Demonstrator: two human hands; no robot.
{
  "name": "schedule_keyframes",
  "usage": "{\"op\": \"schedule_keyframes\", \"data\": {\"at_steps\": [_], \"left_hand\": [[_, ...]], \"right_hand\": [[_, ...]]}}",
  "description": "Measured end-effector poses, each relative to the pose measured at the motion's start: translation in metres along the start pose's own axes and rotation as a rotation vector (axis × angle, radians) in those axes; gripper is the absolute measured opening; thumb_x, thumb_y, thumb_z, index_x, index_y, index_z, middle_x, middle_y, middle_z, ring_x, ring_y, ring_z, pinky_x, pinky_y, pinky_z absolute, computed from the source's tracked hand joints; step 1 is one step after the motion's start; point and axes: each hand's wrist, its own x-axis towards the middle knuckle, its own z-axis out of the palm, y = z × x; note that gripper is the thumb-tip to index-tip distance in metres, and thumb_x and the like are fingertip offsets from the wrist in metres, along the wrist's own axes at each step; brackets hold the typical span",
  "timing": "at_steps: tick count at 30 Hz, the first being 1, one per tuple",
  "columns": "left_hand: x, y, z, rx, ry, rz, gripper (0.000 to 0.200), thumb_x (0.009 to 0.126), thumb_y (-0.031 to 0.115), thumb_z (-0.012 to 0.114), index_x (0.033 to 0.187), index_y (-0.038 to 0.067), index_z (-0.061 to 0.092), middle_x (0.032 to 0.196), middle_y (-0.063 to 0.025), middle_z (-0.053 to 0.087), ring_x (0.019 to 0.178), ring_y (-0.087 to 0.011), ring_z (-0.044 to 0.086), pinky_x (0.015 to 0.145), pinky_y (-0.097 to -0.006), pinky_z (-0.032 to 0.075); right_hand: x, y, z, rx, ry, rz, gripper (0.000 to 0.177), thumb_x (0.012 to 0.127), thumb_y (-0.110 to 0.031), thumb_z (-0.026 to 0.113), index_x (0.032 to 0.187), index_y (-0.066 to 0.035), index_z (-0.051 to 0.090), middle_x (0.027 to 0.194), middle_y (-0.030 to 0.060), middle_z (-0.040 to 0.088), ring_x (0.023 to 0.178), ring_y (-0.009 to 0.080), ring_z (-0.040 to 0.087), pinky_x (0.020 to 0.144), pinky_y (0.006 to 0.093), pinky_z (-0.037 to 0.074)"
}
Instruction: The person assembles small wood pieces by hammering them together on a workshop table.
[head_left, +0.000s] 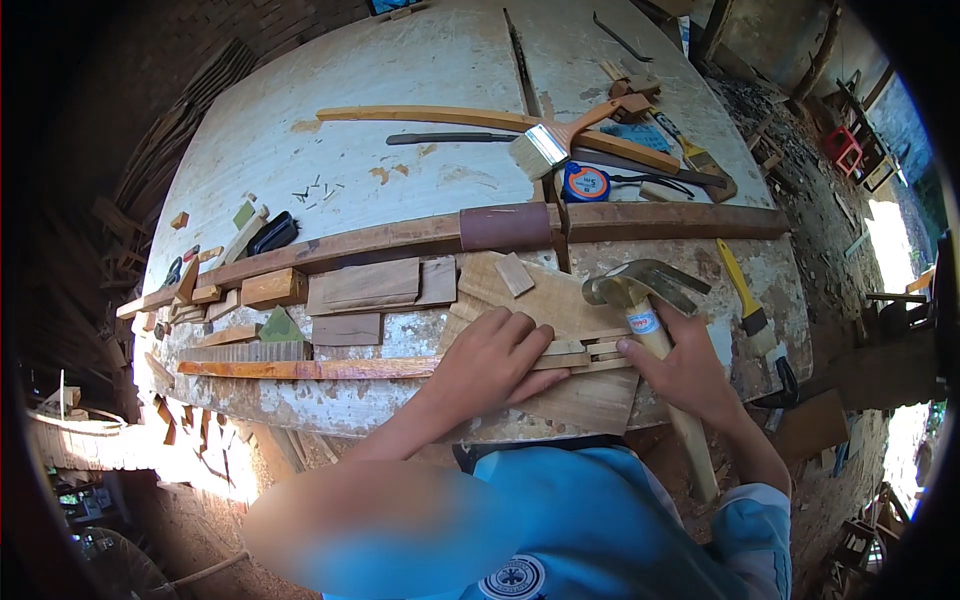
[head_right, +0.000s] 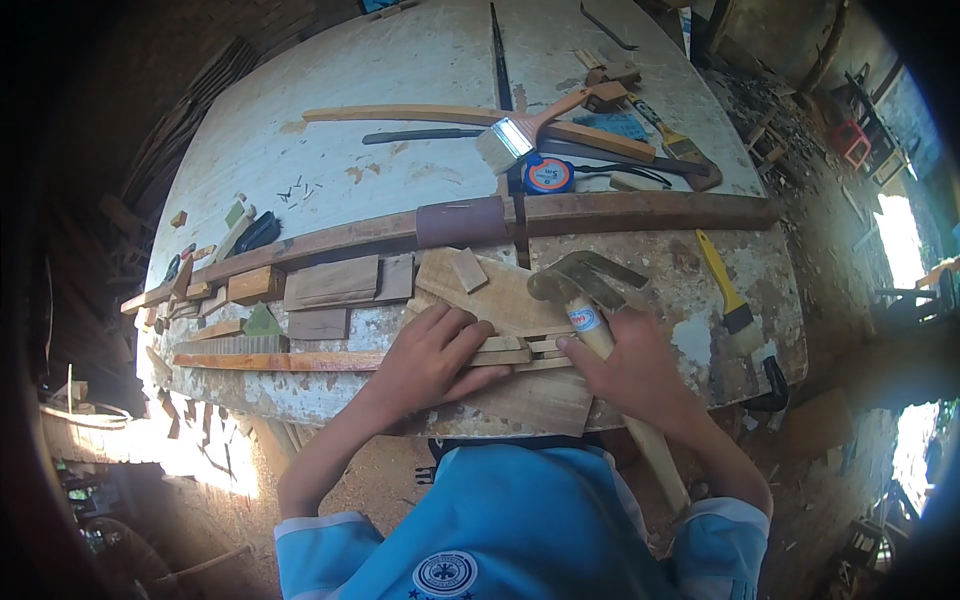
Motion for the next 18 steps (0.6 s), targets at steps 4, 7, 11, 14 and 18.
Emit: {"op": "schedule_keyframes", "data": {"at_steps": [4, 7, 11, 14, 18], "left_hand": [[-0.002, -0.002, -0.001, -0.081, 0.001, -0.028, 0.032, 0.083, 0.031, 0.063, 0.095, 0.002, 0.06, 0.084, -0.0119, 0.054, 0.078, -0.0279, 0.054, 0.068, -0.0369, 0.046], [0.0, -0.006, -0.002, -0.174, 0.02, -0.04, 0.027, 0.084, 0.026, 0.062, 0.094, 0.001, 0.06, 0.084, -0.0131, 0.056, 0.078, -0.0289, 0.055, 0.068, -0.0379, 0.046], [-0.003, -0.011, -0.004, -0.331, 0.063, -0.124, 0.021, 0.083, 0.02, 0.061, 0.091, 0.0, 0.062, 0.082, -0.0141, 0.057, 0.077, -0.0301, 0.056, 0.067, -0.0389, 0.045], [-0.001, -0.009, -0.011, -0.226, 0.002, -0.11, 0.02, 0.081, 0.019, 0.064, 0.089, 0.001, 0.063, 0.079, -0.0132, 0.057, 0.072, -0.0298, 0.057, 0.064, -0.0377, 0.046], [0.006, -0.014, -0.022, -0.198, -0.16, -0.097, 0.022, 0.081, 0.022, 0.064, 0.091, 0.001, 0.064, 0.081, -0.013, 0.057, 0.073, -0.0288, 0.058, 0.064, -0.0368, 0.048]], "right_hand": [[0.003, 0.003, 0.002, 0.244, -0.06, 0.167, 0.036, 0.083, -0.008, 0.063, 0.116, 0.003, 0.051, 0.074, 0.0048, 0.058, 0.054, 0.0084, 0.054, 0.047, 0.0236, 0.044], [0.005, 0.002, 0.001, 0.252, -0.07, 0.171, 0.036, 0.083, -0.008, 0.063, 0.115, 0.004, 0.051, 0.071, 0.0047, 0.057, 0.051, 0.0076, 0.053, 0.044, 0.0233, 0.043], [0.005, 0.0, -0.001, 0.134, -0.07, 0.139, 0.039, 0.08, -0.009, 0.065, 0.114, 0.006, 0.052, 0.08, 0.0125, 0.062, 0.063, 0.0166, 0.06, 0.059, 0.0295, 0.049], [0.003, 0.006, 0.0, 0.1, -0.1, 0.129, 0.047, 0.079, -0.012, 0.067, 0.119, 0.006, 0.051, 0.103, 0.0215, 0.061, 0.095, 0.0295, 0.06, 0.086, 0.0367, 0.045], [0.003, 0.01, -0.002, 0.106, -0.115, 0.106, 0.051, 0.079, -0.014, 0.068, 0.122, 0.006, 0.05, 0.112, 0.0223, 0.058, 0.103, 0.0317, 0.057, 0.091, 0.0376, 0.043]]}}
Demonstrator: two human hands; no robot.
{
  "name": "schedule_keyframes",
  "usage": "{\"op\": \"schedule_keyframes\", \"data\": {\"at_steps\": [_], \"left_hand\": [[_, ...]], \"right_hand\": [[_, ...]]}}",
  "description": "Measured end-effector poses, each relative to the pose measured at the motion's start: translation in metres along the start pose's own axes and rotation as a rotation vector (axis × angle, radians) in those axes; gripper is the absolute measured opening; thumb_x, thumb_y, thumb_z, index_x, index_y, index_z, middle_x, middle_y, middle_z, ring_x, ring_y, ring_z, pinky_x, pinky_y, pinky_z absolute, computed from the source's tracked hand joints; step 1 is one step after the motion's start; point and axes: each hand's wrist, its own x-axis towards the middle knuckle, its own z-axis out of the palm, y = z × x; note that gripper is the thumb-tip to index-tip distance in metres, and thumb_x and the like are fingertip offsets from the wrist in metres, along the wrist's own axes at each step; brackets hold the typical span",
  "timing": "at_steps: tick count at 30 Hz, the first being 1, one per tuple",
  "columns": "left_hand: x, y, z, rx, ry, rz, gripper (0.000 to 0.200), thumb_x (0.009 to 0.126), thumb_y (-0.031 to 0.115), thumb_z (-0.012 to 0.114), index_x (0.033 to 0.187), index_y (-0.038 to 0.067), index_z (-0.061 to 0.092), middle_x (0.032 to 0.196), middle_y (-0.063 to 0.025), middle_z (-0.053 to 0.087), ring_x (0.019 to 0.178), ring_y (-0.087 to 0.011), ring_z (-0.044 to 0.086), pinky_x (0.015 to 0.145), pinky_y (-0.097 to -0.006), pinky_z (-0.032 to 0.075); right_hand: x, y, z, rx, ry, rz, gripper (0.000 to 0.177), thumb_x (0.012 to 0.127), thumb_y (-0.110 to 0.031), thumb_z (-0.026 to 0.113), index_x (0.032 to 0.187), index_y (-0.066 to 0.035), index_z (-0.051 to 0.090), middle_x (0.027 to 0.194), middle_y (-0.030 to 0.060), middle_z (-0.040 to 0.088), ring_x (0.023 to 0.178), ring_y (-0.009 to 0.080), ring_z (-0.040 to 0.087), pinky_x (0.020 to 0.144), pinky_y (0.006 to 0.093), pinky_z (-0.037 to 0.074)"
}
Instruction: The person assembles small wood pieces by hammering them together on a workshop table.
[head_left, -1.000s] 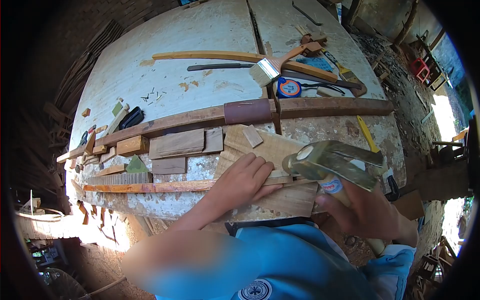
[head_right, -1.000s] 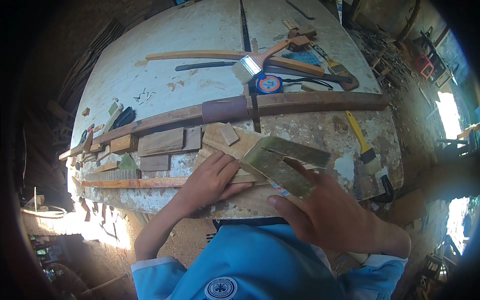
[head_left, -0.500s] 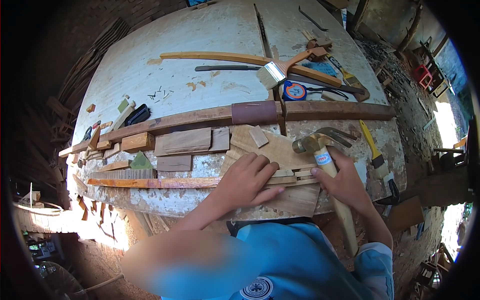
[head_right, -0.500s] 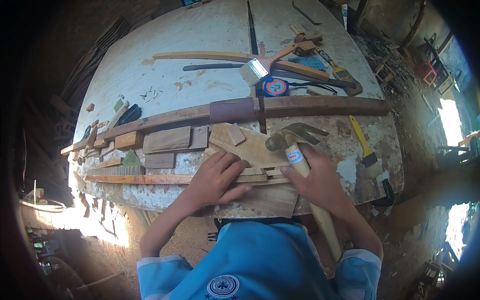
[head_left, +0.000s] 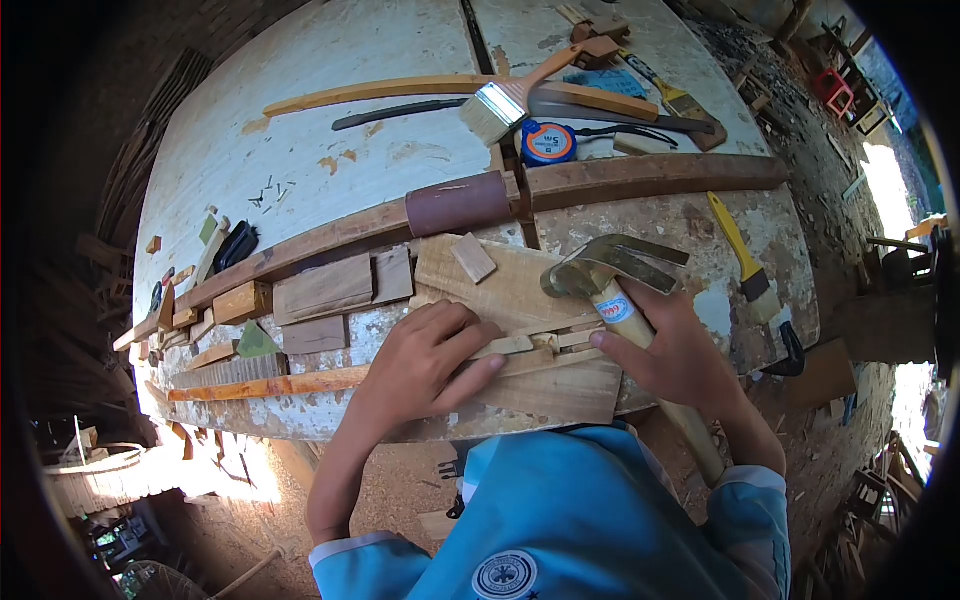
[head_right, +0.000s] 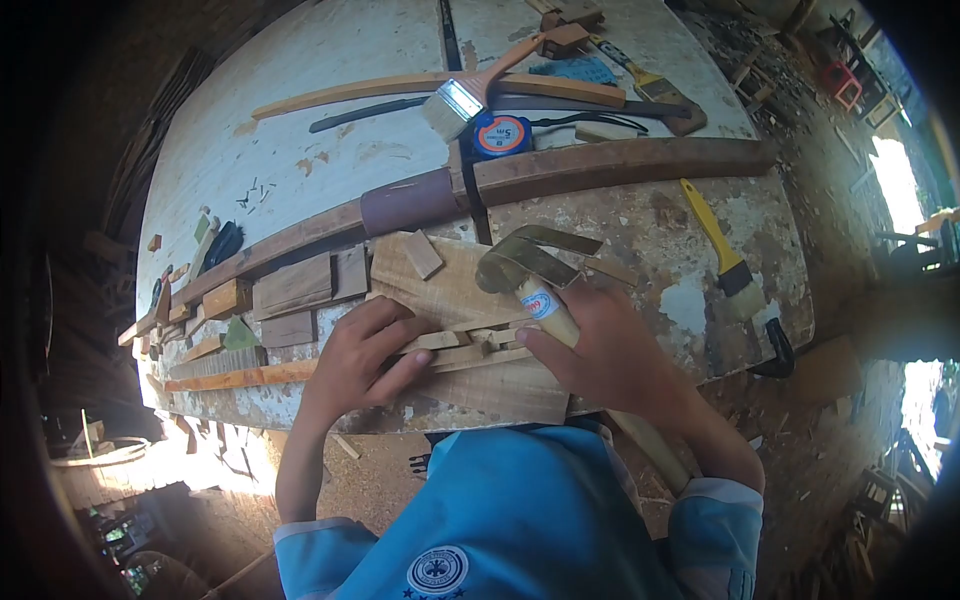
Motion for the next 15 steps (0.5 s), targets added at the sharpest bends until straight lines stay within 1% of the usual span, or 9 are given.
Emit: {"op": "schedule_keyframes", "data": {"at_steps": [3, 6, 7, 9, 11, 12, 15], "left_hand": [[0.006, -0.001, -0.008, -0.052, -0.122, -0.033, 0.025, 0.083, 0.023, 0.062, 0.096, 0.002, 0.064, 0.083, -0.0126, 0.057, 0.075, -0.0284, 0.059, 0.066, -0.0371, 0.049], [0.013, -0.002, -0.011, -0.039, -0.212, -0.013, 0.028, 0.084, 0.026, 0.061, 0.101, 0.003, 0.063, 0.085, -0.0118, 0.057, 0.077, -0.0283, 0.059, 0.067, -0.0373, 0.05], [0.015, -0.002, -0.011, -0.025, -0.236, 0.004, 0.029, 0.085, 0.026, 0.06, 0.103, 0.004, 0.062, 0.086, -0.0115, 0.057, 0.077, -0.0282, 0.059, 0.067, -0.0374, 0.05], [0.018, -0.005, -0.012, 0.005, -0.295, 0.013, 0.03, 0.085, 0.027, 0.061, 0.104, 0.004, 0.062, 0.085, -0.0094, 0.057, 0.076, -0.0253, 0.059, 0.063, -0.0347, 0.051], [0.023, -0.003, -0.016, 0.026, -0.344, 0.02, 0.03, 0.084, 0.028, 0.062, 0.104, 0.004, 0.062, 0.085, -0.0084, 0.056, 0.076, -0.0236, 0.059, 0.06, -0.0331, 0.051], [0.024, -0.003, -0.017, 0.06, -0.359, 0.038, 0.031, 0.083, 0.028, 0.063, 0.103, 0.005, 0.061, 0.083, -0.0064, 0.055, 0.075, -0.0212, 0.058, 0.056, -0.0305, 0.051], [0.037, 0.001, -0.023, 0.088, -0.462, 0.047, 0.03, 0.084, 0.028, 0.063, 0.102, 0.005, 0.06, 0.08, -0.0052, 0.054, 0.075, -0.0193, 0.059, 0.054, -0.0275, 0.051]], "right_hand": [[-0.001, -0.002, -0.002, 0.039, -0.019, 0.072, 0.049, 0.079, -0.015, 0.068, 0.12, 0.005, 0.052, 0.113, 0.0224, 0.057, 0.105, 0.0329, 0.056, 0.091, 0.0385, 0.043], [0.002, -0.006, -0.004, 0.131, -0.02, 0.033, 0.047, 0.078, -0.014, 0.069, 0.118, 0.004, 0.053, 0.111, 0.0216, 0.058, 0.104, 0.0338, 0.056, 0.091, 0.0392, 0.043], [0.001, -0.001, -0.002, 0.098, -0.006, -0.026, 0.049, 0.079, -0.014, 0.068, 0.121, 0.004, 0.05, 0.108, 0.0227, 0.058, 0.101, 0.0363, 0.057, 0.089, 0.0411, 0.044], [0.001, 0.008, 0.001, 0.029, 0.022, -0.149, 0.056, 0.08, -0.014, 0.065, 0.127, 0.005, 0.043, 0.104, 0.0248, 0.059, 0.095, 0.0413, 0.058, 0.084, 0.0447, 0.045], [0.005, 0.008, -0.003, 0.141, -0.053, -0.119, 0.056, 0.079, -0.013, 0.066, 0.126, 0.006, 0.043, 0.108, 0.0257, 0.058, 0.096, 0.0408, 0.059, 0.083, 0.0432, 0.047], [0.006, 0.007, -0.005, 0.196, -0.091, -0.106, 0.056, 0.079, -0.013, 0.066, 0.126, 0.007, 0.043, 0.109, 0.0262, 0.057, 0.096, 0.0405, 0.06, 0.082, 0.0424, 0.048], [0.008, 0.007, -0.002, 0.234, -0.035, -0.082, 0.04, 0.078, -0.012, 0.068, 0.114, 0.003, 0.057, 0.105, 0.0177, 0.061, 0.092, 0.0312, 0.063, 0.081, 0.0371, 0.05]]}}
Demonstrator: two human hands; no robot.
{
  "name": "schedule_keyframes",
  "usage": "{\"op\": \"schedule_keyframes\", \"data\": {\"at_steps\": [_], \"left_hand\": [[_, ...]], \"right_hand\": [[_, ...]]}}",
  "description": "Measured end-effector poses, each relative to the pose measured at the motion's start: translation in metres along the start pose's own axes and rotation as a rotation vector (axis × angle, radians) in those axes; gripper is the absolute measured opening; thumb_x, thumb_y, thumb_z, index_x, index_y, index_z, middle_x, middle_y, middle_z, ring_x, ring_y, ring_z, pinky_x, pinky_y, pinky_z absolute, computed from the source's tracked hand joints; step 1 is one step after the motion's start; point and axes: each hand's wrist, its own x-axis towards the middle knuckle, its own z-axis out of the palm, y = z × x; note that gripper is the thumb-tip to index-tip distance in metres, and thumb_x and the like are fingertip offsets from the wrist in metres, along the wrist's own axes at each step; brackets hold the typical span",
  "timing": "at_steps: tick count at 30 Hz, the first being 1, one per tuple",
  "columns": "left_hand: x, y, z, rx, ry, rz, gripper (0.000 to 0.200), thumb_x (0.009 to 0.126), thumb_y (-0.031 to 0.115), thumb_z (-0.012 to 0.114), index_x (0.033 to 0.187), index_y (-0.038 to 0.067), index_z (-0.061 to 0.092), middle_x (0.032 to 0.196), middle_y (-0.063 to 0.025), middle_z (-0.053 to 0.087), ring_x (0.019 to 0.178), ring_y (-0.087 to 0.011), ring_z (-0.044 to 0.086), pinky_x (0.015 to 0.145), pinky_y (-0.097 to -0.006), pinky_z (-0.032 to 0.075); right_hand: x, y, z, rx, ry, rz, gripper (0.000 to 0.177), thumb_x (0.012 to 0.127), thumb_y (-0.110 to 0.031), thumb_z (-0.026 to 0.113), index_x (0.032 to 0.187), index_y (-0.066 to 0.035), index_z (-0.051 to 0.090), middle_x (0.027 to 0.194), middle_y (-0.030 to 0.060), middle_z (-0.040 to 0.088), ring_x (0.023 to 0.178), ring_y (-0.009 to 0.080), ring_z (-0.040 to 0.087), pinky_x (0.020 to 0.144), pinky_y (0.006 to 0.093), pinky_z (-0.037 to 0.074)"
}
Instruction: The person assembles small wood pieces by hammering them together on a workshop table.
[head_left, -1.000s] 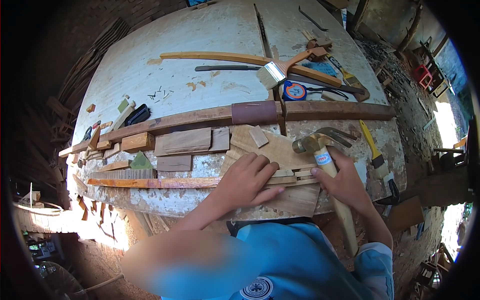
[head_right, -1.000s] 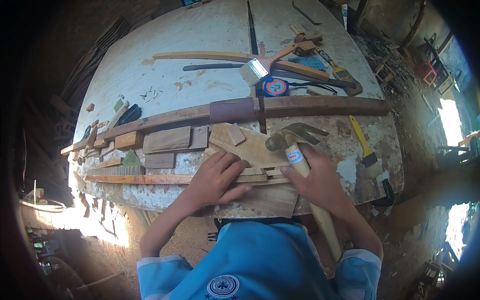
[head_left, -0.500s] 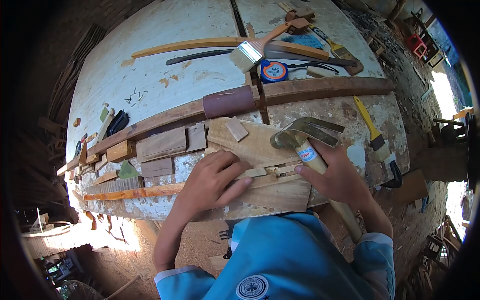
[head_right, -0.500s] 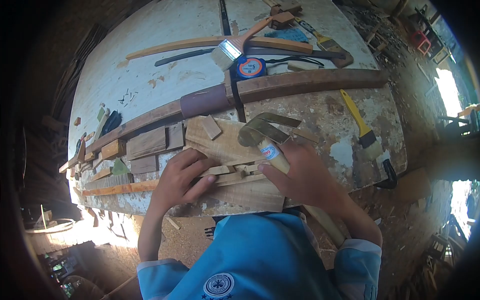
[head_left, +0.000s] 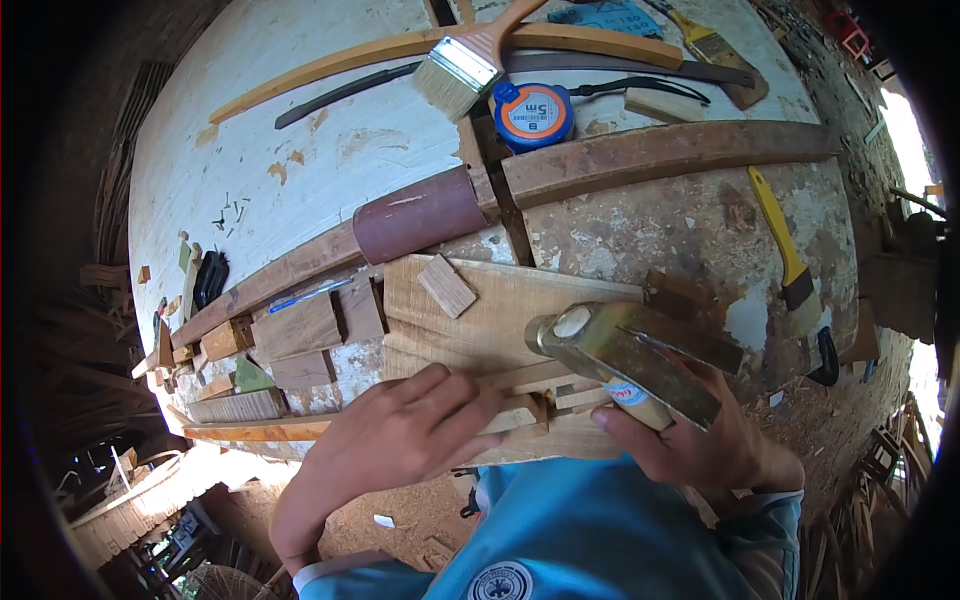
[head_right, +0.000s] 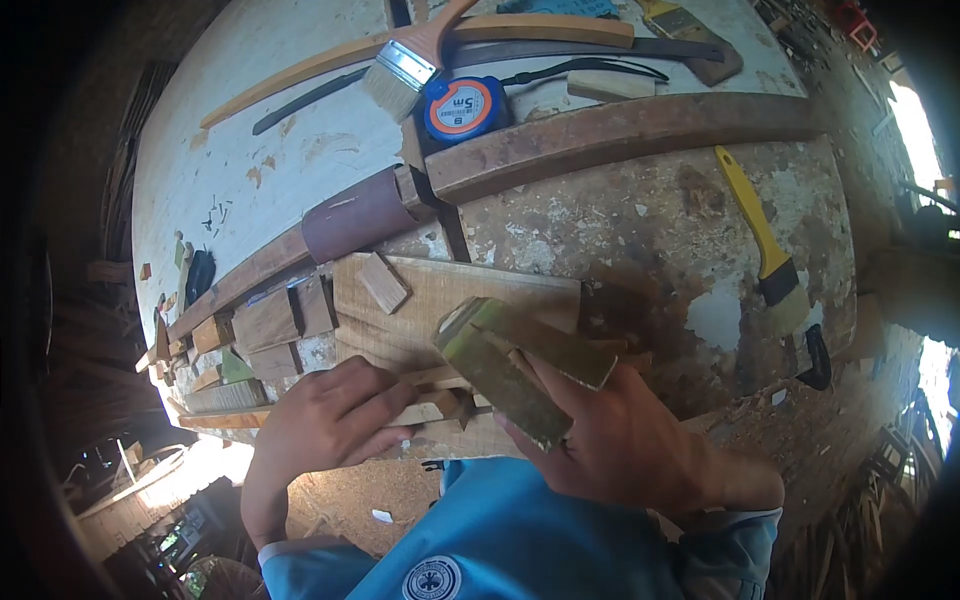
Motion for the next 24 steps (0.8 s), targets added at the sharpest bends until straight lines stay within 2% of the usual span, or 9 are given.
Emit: {"op": "schedule_keyframes", "data": {"at_steps": [3, 5, 7, 9, 12, 13, 15, 18, 24], "left_hand": [[0.008, 0.008, -0.012, 0.113, -0.092, 0.044, 0.028, 0.079, 0.019, 0.063, 0.102, 0.002, 0.059, 0.079, -0.0043, 0.053, 0.073, -0.0164, 0.058, 0.05, -0.0234, 0.051], [0.013, 0.013, -0.019, 0.186, -0.177, 0.079, 0.031, 0.074, 0.014, 0.061, 0.102, 0.0, 0.059, 0.08, -0.0041, 0.054, 0.072, -0.0149, 0.058, 0.048, -0.0222, 0.05], [0.017, 0.019, -0.021, 0.239, -0.256, 0.111, 0.038, 0.065, 0.009, 0.059, 0.101, -0.002, 0.058, 0.08, -0.0048, 0.055, 0.071, -0.0135, 0.056, 0.043, -0.0215, 0.048], [0.024, 0.024, -0.025, 0.266, -0.287, 0.122, 0.036, 0.066, 0.009, 0.059, 0.1, -0.003, 0.058, 0.08, -0.0058, 0.055, 0.07, -0.0135, 0.056, 0.043, -0.0217, 0.048], [0.029, 0.029, -0.023, 0.296, -0.277, 0.109, 0.025, 0.069, 0.01, 0.061, 0.092, -0.001, 0.058, 0.076, -0.0042, 0.053, 0.065, -0.0126, 0.055, 0.041, -0.0226, 0.046], [0.03, 0.029, -0.022, 0.304, -0.263, 0.1, 0.02, 0.071, 0.01, 0.062, 0.088, 0.0, 0.058, 0.074, -0.0031, 0.052, 0.063, -0.0121, 0.054, 0.04, -0.023, 0.045], [0.033, 0.025, -0.02, 0.265, -0.262, 0.119, 0.026, 0.069, 0.01, 0.06, 0.092, -0.003, 0.057, 0.078, -0.0064, 0.055, 0.065, -0.0138, 0.056, 0.042, -0.0232, 0.047], [0.035, 0.024, -0.018, 0.253, -0.251, 0.117, 0.026, 0.069, 0.01, 0.058, 0.091, -0.003, 0.057, 0.081, -0.0078, 0.056, 0.067, -0.0154, 0.058, 0.043, -0.0241, 0.049], [0.026, 0.017, -0.005, 0.128, -0.111, 0.069, 0.013, 0.079, 0.016, 0.057, 0.086, 0.005, 0.053, 0.083, -0.0065, 0.055, 0.071, -0.0175, 0.061, 0.045, -0.0275, 0.05]], "right_hand": [[-0.004, 0.002, -0.001, -0.029, -0.034, 0.004, 0.039, 0.078, -0.011, 0.068, 0.114, 0.001, 0.057, 0.104, 0.0163, 0.063, 0.092, 0.03, 0.064, 0.081, 0.0357, 0.051], [-0.005, 0.0, -0.005, -0.157, -0.062, -0.091, 0.039, 0.078, -0.012, 0.068, 0.114, 0.0, 0.058, 0.104, 0.0153, 0.063, 0.093, 0.0289, 0.064, 0.082, 0.0353, 0.051], [-0.004, 0.002, -0.006, -0.131, -0.088, -0.111, 0.045, 0.076, -0.012, 0.068, 0.116, 0.001, 0.055, 0.105, 0.0181, 0.061, 0.094, 0.0316, 0.063, 0.081, 0.0373, 0.051], [-0.005, 0.006, -0.004, 0.051, -0.109, -0.054, 0.057, 0.071, -0.012, 0.069, 0.122, 0.005, 0.048, 0.11, 0.0248, 0.057, 0.095, 0.0383, 0.061, 0.08, 0.0418, 0.052], [-0.002, 0.007, -0.005, 0.032, -0.097, -0.096, 0.058, 0.071, -0.012, 0.069, 0.122, 0.005, 0.047, 0.106, 0.0241, 0.058, 0.095, 0.0387, 0.061, 0.078, 0.0418, 0.052], [-0.001, 0.006, -0.005, 0.02, -0.087, -0.058, 0.052, 0.073, -0.012, 0.069, 0.118, 0.004, 0.05, 0.105, 0.0212, 0.06, 0.094, 0.035, 0.062, 0.079, 0.0397, 0.051], [0.002, 0.004, -0.005, -0.005, -0.075, 0.013, 0.039, 0.077, -0.013, 0.069, 0.112, 0.002, 0.058, 0.102, 0.0155, 0.064, 0.091, 0.0277, 0.064, 0.082, 0.0353, 0.05], [0.003, 0.007, -0.006, -0.034, -0.088, -0.077, 0.055, 0.076, -0.013, 0.066, 0.123, 0.006, 0.046, 0.104, 0.0241, 0.059, 0.095, 0.0396, 0.06, 0.079, 0.0422, 0.05], [0.002, 0.01, -0.004, 0.068, -0.076, 0.011, 0.053, 0.078, -0.013, 0.066, 0.124, 0.005, 0.047, 0.106, 0.0231, 0.06, 0.094, 0.0388, 0.061, 0.082, 0.0411, 0.049]]}}
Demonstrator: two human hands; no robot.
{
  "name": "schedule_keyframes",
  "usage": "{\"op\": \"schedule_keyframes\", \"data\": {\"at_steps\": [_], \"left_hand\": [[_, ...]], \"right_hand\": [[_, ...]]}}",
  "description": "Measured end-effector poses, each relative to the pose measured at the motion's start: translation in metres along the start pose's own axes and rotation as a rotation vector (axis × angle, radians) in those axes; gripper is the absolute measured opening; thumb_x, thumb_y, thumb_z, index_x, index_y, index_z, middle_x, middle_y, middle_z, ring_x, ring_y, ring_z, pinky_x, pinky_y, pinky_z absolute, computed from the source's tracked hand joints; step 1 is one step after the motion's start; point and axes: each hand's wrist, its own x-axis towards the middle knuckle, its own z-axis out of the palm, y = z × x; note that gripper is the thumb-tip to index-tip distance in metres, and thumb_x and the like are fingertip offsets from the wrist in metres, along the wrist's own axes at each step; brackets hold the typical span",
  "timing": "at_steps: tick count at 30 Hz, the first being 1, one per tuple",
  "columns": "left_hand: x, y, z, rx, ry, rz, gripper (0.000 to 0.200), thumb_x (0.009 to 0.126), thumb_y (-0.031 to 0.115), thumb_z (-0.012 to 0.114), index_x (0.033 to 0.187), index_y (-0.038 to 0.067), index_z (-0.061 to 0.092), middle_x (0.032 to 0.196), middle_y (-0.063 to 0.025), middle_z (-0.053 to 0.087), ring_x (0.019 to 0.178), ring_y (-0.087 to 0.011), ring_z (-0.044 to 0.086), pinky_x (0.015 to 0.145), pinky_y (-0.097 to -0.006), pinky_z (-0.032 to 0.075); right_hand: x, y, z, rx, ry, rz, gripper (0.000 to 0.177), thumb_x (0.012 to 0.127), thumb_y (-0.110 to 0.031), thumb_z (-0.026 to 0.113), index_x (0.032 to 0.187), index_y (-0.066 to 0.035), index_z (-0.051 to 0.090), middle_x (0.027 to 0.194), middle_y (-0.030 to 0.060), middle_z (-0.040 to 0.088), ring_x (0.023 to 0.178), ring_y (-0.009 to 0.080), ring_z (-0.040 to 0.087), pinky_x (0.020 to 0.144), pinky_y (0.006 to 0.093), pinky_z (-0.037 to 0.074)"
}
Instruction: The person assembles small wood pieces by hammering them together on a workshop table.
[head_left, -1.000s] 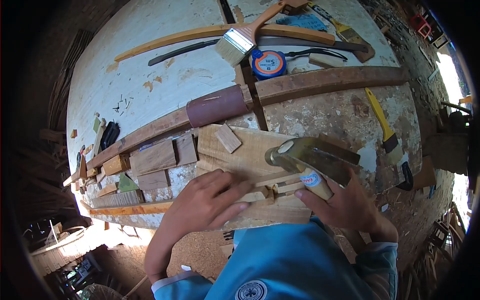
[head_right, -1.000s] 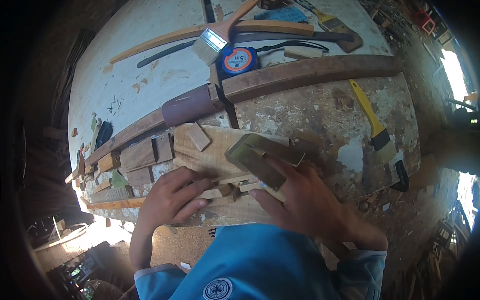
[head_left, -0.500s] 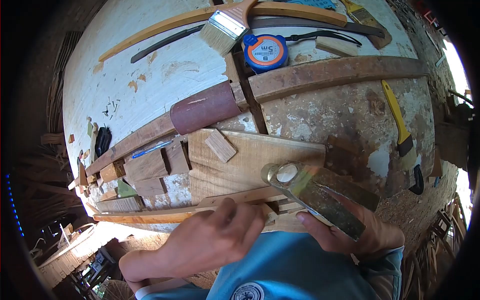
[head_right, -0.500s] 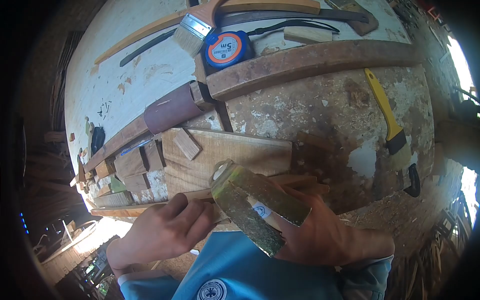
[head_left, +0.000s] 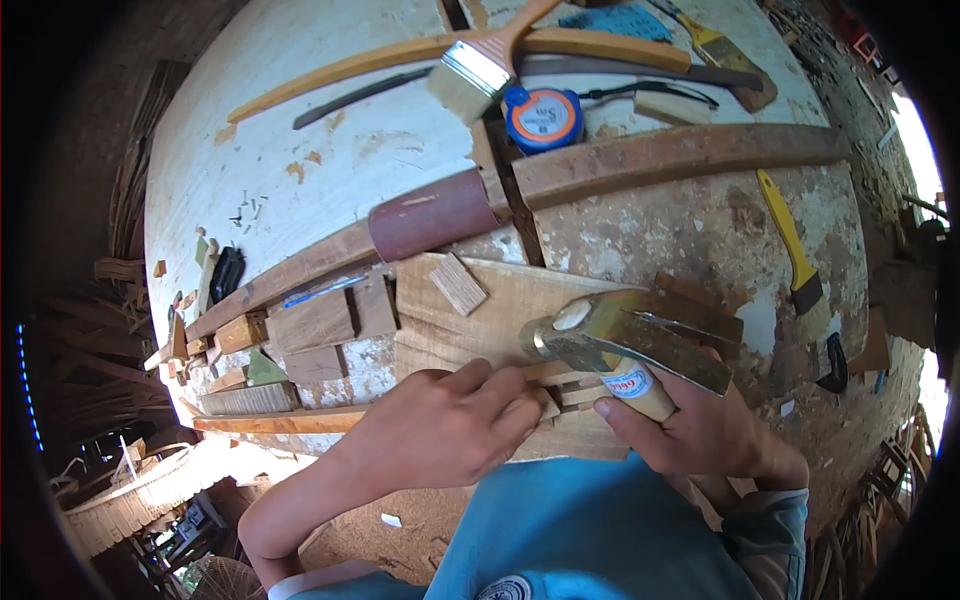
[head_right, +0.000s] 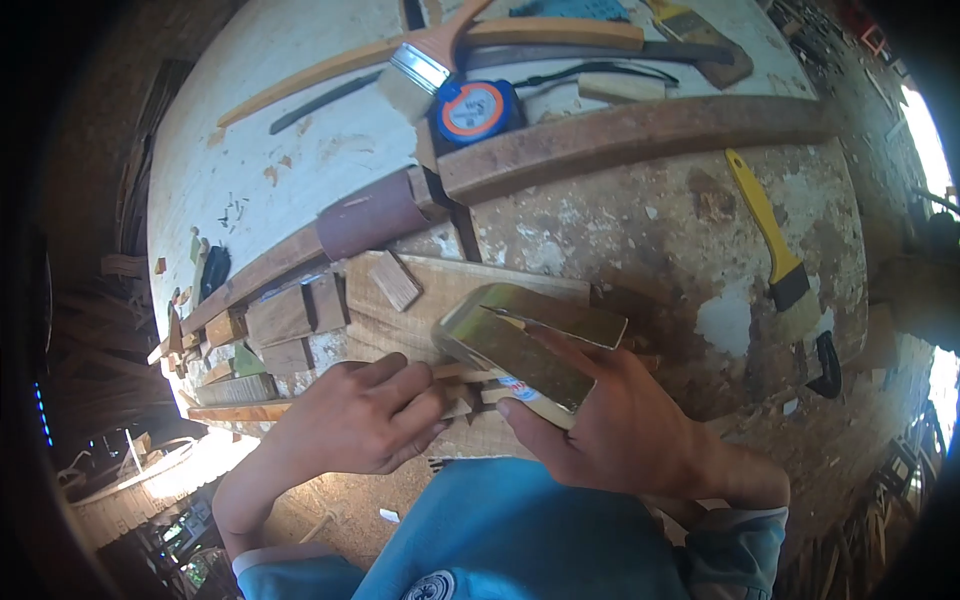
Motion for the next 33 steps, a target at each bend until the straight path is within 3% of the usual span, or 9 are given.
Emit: {"op": "schedule_keyframes", "data": {"at_steps": [4, 5, 9, 12, 14, 17, 25, 33], "left_hand": [[-0.007, -0.01, 0.007, -0.11, 0.009, -0.027, 0.017, 0.089, 0.023, 0.052, 0.087, 0.006, 0.051, 0.088, -0.008, 0.054, 0.076, -0.0229, 0.061, 0.051, -0.0338, 0.051], [-0.012, -0.014, 0.01, -0.217, -0.02, -0.062, 0.02, 0.09, 0.026, 0.05, 0.09, 0.006, 0.05, 0.092, -0.01, 0.054, 0.084, -0.0264, 0.059, 0.058, -0.0375, 0.051], [-0.014, -0.012, 0.012, -0.147, -0.071, -0.069, 0.024, 0.091, 0.029, 0.05, 0.095, 0.006, 0.049, 0.097, -0.0121, 0.053, 0.09, -0.027, 0.058, 0.061, -0.038, 0.05], [-0.013, -0.009, 0.007, -0.051, -0.105, -0.09, 0.031, 0.089, 0.035, 0.052, 0.099, 0.006, 0.047, 0.101, -0.0127, 0.052, 0.092, -0.0272, 0.058, 0.062, -0.0371, 0.051], [-0.014, -0.001, -0.001, 0.041, -0.105, -0.126, 0.037, 0.088, 0.039, 0.053, 0.102, 0.006, 0.046, 0.104, -0.013, 0.052, 0.092, -0.0273, 0.059, 0.061, -0.0367, 0.052], [-0.013, 0.009, -0.004, 0.091, -0.184, -0.213, 0.041, 0.085, 0.04, 0.058, 0.105, 0.006, 0.045, 0.107, -0.0129, 0.053, 0.092, -0.0263, 0.061, 0.059, -0.0355, 0.053], [-0.015, 0.004, 0.012, 0.079, -0.11, -0.175, 0.035, 0.079, 0.026, 0.062, 0.103, 0.006, 0.046, 0.103, -0.0124, 0.053, 0.092, -0.0253, 0.062, 0.057, -0.0356, 0.055], [-0.013, 0.004, 0.007, 0.099, -0.167, -0.178, 0.043, 0.082, 0.031, 0.061, 0.107, 0.003, 0.042, 0.107, -0.0122, 0.049, 0.094, -0.0248, 0.06, 0.064, -0.0333, 0.056]], "right_hand": [[0.004, -0.004, -0.002, -0.076, 0.016, -0.064, 0.048, 0.078, -0.013, 0.065, 0.121, 0.003, 0.05, 0.103, 0.0216, 0.06, 0.092, 0.0387, 0.061, 0.081, 0.0412, 0.048], [0.004, -0.005, -0.001, -0.045, 0.022, -0.043, 0.047, 0.078, -0.013, 0.064, 0.12, 0.002, 0.05, 0.102, 0.0214, 0.06, 0.092, 0.0387, 0.06, 0.08, 0.0415, 0.048], [0.0, -0.008, 0.003, -0.024, 0.066, 0.036, 0.039, 0.079, -0.011, 0.066, 0.113, 0.002, 0.053, 0.098, 0.0178, 0.06, 0.088, 0.0281, 0.06, 0.078, 0.0353, 0.047], [0.002, -0.007, 0.003, -0.038, 0.113, -0.043, 0.036, 0.079, -0.01, 0.066, 0.111, 0.002, 0.054, 0.096, 0.0175, 0.061, 0.087, 0.0268, 0.061, 0.077, 0.0352, 0.047], [0.002, -0.01, 0.002, 0.02, 0.07, 0.03, 0.035, 0.078, -0.009, 0.066, 0.11, 0.002, 0.054, 0.096, 0.0175, 0.06, 0.086, 0.027, 0.061, 0.076, 0.0357, 0.047], [0.002, -0.009, 0.003, 0.04, 0.057, 0.045, 0.034, 0.078, -0.009, 0.066, 0.108, 0.002, 0.054, 0.096, 0.0175, 0.06, 0.086, 0.0272, 0.061, 0.076, 0.036, 0.046], [0.004, -0.004, 0.004, 0.009, 0.096, -0.075, 0.035, 0.078, -0.008, 0.066, 0.109, 0.002, 0.054, 0.095, 0.0169, 0.06, 0.086, 0.027, 0.059, 0.077, 0.0353, 0.046], [0.003, -0.001, 0.004, 0.071, 0.083, -0.068, 0.037, 0.078, -0.008, 0.066, 0.111, 0.002, 0.053, 0.094, 0.0172, 0.059, 0.086, 0.0296, 0.059, 0.077, 0.0355, 0.045]]}}
